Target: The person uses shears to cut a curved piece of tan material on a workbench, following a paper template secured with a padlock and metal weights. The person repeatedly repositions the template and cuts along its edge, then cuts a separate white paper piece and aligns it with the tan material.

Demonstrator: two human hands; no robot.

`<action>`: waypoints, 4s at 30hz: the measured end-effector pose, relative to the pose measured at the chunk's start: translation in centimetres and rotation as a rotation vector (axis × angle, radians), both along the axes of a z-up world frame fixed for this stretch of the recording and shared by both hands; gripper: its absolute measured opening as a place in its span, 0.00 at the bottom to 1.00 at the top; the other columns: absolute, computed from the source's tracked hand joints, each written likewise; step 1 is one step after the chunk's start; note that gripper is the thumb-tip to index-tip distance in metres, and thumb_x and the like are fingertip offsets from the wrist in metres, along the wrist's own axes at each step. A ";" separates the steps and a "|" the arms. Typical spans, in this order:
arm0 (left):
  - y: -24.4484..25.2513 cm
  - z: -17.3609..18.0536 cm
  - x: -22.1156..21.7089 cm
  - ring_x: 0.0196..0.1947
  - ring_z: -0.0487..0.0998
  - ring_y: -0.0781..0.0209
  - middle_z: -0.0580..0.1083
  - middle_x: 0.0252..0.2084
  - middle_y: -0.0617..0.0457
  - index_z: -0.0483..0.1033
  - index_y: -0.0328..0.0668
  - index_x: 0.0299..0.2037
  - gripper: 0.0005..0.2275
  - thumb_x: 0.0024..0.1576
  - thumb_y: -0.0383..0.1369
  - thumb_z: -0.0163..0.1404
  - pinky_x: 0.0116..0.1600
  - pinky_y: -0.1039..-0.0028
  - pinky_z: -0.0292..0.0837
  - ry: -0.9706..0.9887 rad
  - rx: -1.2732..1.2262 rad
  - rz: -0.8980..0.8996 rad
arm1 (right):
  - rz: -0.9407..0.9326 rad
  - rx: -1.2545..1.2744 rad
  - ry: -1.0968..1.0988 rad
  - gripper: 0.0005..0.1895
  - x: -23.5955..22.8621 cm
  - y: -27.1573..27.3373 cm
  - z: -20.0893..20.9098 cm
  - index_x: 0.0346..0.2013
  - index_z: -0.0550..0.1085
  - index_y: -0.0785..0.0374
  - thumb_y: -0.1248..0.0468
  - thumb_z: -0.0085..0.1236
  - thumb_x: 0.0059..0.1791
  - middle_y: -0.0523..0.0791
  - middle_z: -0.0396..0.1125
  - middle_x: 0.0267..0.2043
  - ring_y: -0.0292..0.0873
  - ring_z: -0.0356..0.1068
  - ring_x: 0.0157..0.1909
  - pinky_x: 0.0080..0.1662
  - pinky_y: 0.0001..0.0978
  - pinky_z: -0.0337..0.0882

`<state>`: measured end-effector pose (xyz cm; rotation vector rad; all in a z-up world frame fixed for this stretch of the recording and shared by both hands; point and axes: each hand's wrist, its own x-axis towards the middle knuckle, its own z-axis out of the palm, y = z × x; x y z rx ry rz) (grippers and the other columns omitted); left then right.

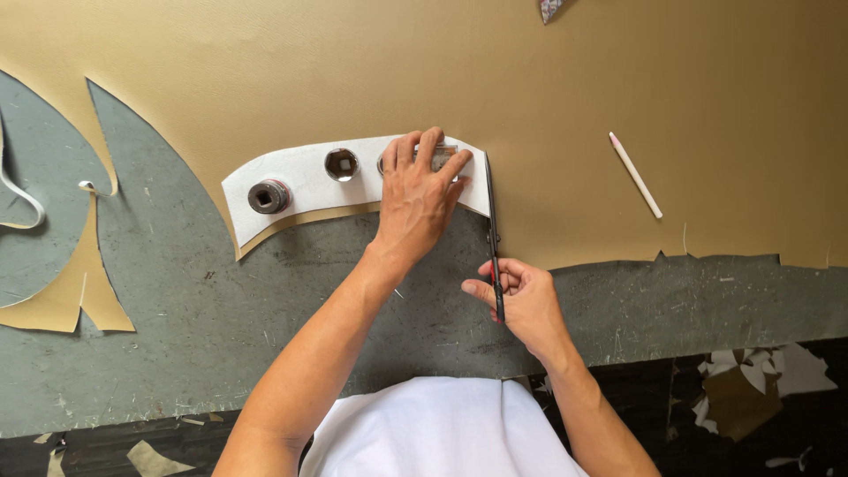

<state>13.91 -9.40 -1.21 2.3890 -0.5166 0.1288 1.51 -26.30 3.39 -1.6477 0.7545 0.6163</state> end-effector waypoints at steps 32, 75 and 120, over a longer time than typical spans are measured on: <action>-3.8 1.2 -2.7 0.75 0.49 0.37 0.53 0.73 0.34 0.59 0.41 0.71 0.32 0.57 0.35 0.57 0.75 0.38 0.38 0.221 0.049 0.361 | 0.776 0.192 0.370 0.23 14.2 -16.1 0.9 0.41 0.80 0.68 0.58 0.74 0.38 0.38 0.64 0.20 0.33 0.61 0.21 0.25 0.28 0.62; -3.6 -0.4 -4.0 0.79 0.45 0.34 0.46 0.77 0.34 0.69 0.45 0.63 0.25 0.57 0.41 0.62 0.81 0.43 0.42 0.240 -0.100 0.518 | 1.069 -0.298 0.310 0.26 19.6 -11.5 2.0 0.39 0.82 0.64 0.51 0.78 0.34 0.37 0.53 0.17 0.34 0.52 0.22 0.26 0.32 0.54; -1.7 -0.9 -5.7 0.75 0.52 0.43 0.54 0.70 0.41 0.56 0.43 0.64 0.33 0.58 0.50 0.60 0.80 0.47 0.50 0.031 -0.302 0.567 | 1.512 -0.516 0.131 0.25 28.0 -1.4 2.8 0.31 0.81 0.64 0.47 0.79 0.33 0.45 0.53 0.14 0.40 0.50 0.20 0.26 0.39 0.54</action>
